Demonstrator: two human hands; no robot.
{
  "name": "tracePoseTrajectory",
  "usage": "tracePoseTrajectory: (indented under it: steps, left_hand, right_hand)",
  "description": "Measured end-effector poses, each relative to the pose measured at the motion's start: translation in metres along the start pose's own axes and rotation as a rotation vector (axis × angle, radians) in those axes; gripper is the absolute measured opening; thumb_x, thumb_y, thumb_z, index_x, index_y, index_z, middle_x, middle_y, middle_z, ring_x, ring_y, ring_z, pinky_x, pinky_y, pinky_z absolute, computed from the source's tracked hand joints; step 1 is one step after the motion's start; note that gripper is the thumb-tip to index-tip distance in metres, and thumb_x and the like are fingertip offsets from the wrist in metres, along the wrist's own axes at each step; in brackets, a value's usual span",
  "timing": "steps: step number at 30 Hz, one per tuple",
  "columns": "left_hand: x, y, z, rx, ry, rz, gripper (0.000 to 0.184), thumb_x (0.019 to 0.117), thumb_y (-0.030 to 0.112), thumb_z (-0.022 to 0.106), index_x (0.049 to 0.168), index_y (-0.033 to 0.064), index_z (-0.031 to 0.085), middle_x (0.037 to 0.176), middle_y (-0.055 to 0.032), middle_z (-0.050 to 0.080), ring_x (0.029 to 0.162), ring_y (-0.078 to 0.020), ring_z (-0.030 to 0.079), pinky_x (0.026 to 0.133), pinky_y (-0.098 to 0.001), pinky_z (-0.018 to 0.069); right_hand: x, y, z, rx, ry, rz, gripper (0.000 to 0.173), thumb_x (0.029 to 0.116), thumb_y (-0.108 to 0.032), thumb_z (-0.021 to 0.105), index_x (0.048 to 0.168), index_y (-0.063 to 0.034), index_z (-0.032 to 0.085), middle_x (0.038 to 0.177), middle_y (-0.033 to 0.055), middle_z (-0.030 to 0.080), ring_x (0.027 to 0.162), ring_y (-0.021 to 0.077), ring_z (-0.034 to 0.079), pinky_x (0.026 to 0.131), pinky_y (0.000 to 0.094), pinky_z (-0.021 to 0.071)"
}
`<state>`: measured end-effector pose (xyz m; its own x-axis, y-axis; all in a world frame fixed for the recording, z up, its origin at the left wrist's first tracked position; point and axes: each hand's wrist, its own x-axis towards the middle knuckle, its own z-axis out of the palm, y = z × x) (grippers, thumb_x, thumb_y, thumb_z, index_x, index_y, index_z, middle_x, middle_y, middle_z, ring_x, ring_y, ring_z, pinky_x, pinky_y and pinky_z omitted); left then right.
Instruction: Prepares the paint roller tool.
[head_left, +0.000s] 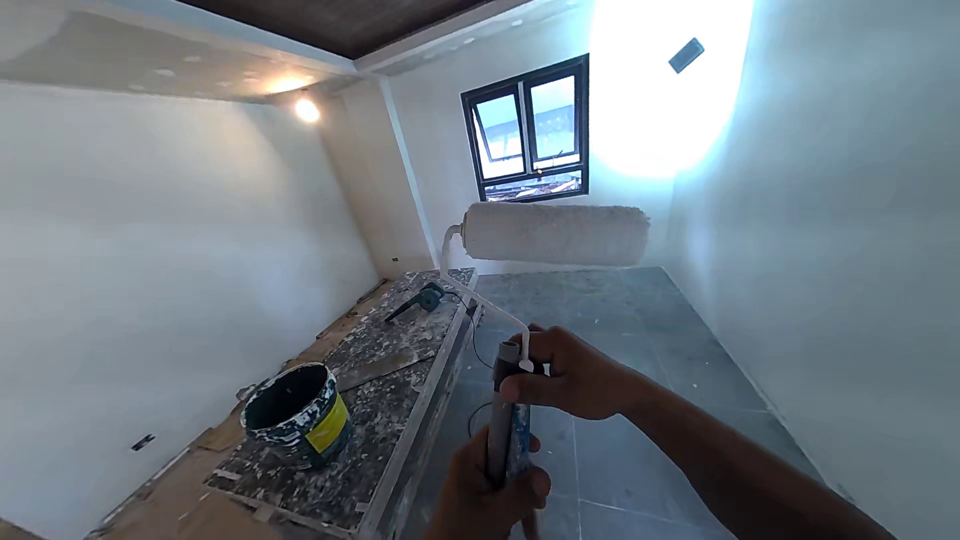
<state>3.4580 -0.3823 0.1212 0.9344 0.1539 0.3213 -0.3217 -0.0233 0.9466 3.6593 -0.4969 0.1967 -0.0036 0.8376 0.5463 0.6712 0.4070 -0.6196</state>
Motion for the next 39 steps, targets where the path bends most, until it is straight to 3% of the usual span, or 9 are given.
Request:
tracePoseTrajectory:
  steps: [2, 4, 6, 10, 15, 20, 29, 34, 39]
  left_hand:
    - [-0.001, 0.005, -0.003, 0.083, 0.051, -0.004, 0.041, 0.0933, 0.026, 0.077, 0.123, 0.003, 0.061, 0.081, -0.004, 0.071, 0.055, -0.0095, 0.063, 0.046, -0.0251, 0.0544]
    - [-0.001, 0.01, -0.008, 0.129, 0.082, 0.031, 0.041, 0.093, 0.031, 0.077, 0.122, 0.0063, 0.062, 0.081, -0.0015, 0.07, 0.054, -0.0061, 0.059, 0.045, -0.0217, 0.0496]
    - [0.002, 0.013, -0.011, 0.155, 0.102, 0.084, 0.04, 0.0933, 0.031, 0.077, 0.121, 0.0064, 0.061, 0.083, -0.0013, 0.07, 0.058, -0.0065, 0.06, 0.048, -0.0223, 0.051]
    - [0.002, 0.014, -0.01, 0.185, 0.158, 0.073, 0.042, 0.0935, 0.03, 0.077, 0.126, 0.0086, 0.063, 0.083, -0.0007, 0.068, 0.058, -0.0073, 0.059, 0.049, -0.0222, 0.0501]
    - [-0.002, 0.013, -0.005, 0.138, 0.222, 0.046, 0.041, 0.0964, 0.03, 0.074, 0.126, 0.0059, 0.059, 0.091, -0.0055, 0.074, 0.056, -0.0106, 0.062, 0.047, -0.0227, 0.052]
    - [0.0, 0.009, -0.002, 0.273, 0.32, 0.01, 0.034, 0.0988, 0.037, 0.069, 0.118, 0.0099, 0.063, 0.069, -0.0003, 0.058, 0.05, -0.0115, 0.054, 0.045, -0.0262, 0.049]
    - [-0.001, 0.01, 0.002, 0.394, 0.419, 0.017, 0.034, 0.0993, 0.045, 0.066, 0.106, 0.0117, 0.062, 0.067, 0.0026, 0.055, 0.052, -0.0096, 0.052, 0.047, -0.0256, 0.047]
    - [0.001, 0.012, 0.008, 0.587, 0.511, -0.012, 0.023, 0.1009, 0.033, 0.063, 0.102, 0.0107, 0.057, 0.064, 0.006, 0.051, 0.053, -0.0053, 0.049, 0.05, -0.0219, 0.0439]
    - [-0.007, -0.003, 0.005, 0.713, 0.59, 0.017, 0.023, 0.0979, 0.022, 0.063, 0.114, 0.0067, 0.058, 0.074, 0.0033, 0.06, 0.063, -0.0058, 0.059, 0.06, -0.0249, 0.0533]
  right_hand:
    - [-0.003, 0.006, -0.003, -0.113, -0.005, 0.01, 0.045, 0.0976, -0.057, 0.062, 0.113, -0.0164, 0.073, 0.09, -0.0104, 0.07, 0.09, 0.0014, 0.063, 0.097, 0.0366, 0.0478]
    - [-0.005, 0.007, -0.005, -0.121, -0.012, 0.042, 0.053, 0.0883, -0.064, 0.07, 0.118, -0.0194, 0.069, 0.089, -0.0117, 0.068, 0.096, 0.0034, 0.062, 0.102, 0.0404, 0.0459]
    - [-0.005, -0.001, -0.005, -0.085, -0.013, 0.118, 0.058, 0.0799, -0.052, 0.085, 0.126, -0.022, 0.064, 0.098, -0.0097, 0.068, 0.1, 0.0066, 0.062, 0.097, 0.0349, 0.0515]
    - [-0.005, -0.014, -0.003, -0.108, 0.039, 0.112, 0.039, 0.0879, -0.027, 0.082, 0.121, -0.0174, 0.064, 0.101, -0.0062, 0.07, 0.094, 0.0064, 0.068, 0.084, 0.0253, 0.0601]
    - [-0.01, -0.01, 0.001, -0.258, 0.143, -0.12, 0.027, 0.0948, -0.03, 0.074, 0.117, -0.0144, 0.072, 0.101, -0.0069, 0.069, 0.098, 0.0063, 0.067, 0.086, 0.0254, 0.0601]
    - [-0.014, -0.013, 0.005, -0.433, 0.214, -0.272, 0.025, 0.0954, -0.024, 0.073, 0.117, -0.0125, 0.073, 0.102, -0.0064, 0.069, 0.099, 0.0069, 0.065, 0.086, 0.024, 0.0584]
    - [-0.022, -0.028, 0.024, -0.683, 0.319, -0.335, 0.029, 0.0979, -0.028, 0.068, 0.121, -0.0127, 0.074, 0.104, -0.002, 0.066, 0.099, 0.0079, 0.062, 0.083, 0.0229, 0.0566]
    - [-0.018, -0.044, 0.051, -0.826, 0.327, -0.343, 0.025, 0.098, -0.025, 0.066, 0.116, -0.0104, 0.075, 0.097, 0.0002, 0.065, 0.092, 0.012, 0.061, 0.078, 0.0237, 0.0549]
    - [-0.006, -0.05, 0.074, -0.778, 0.324, -0.316, 0.022, 0.0971, -0.024, 0.066, 0.113, -0.0115, 0.074, 0.094, -0.0006, 0.065, 0.09, 0.0114, 0.061, 0.077, 0.0234, 0.0553]
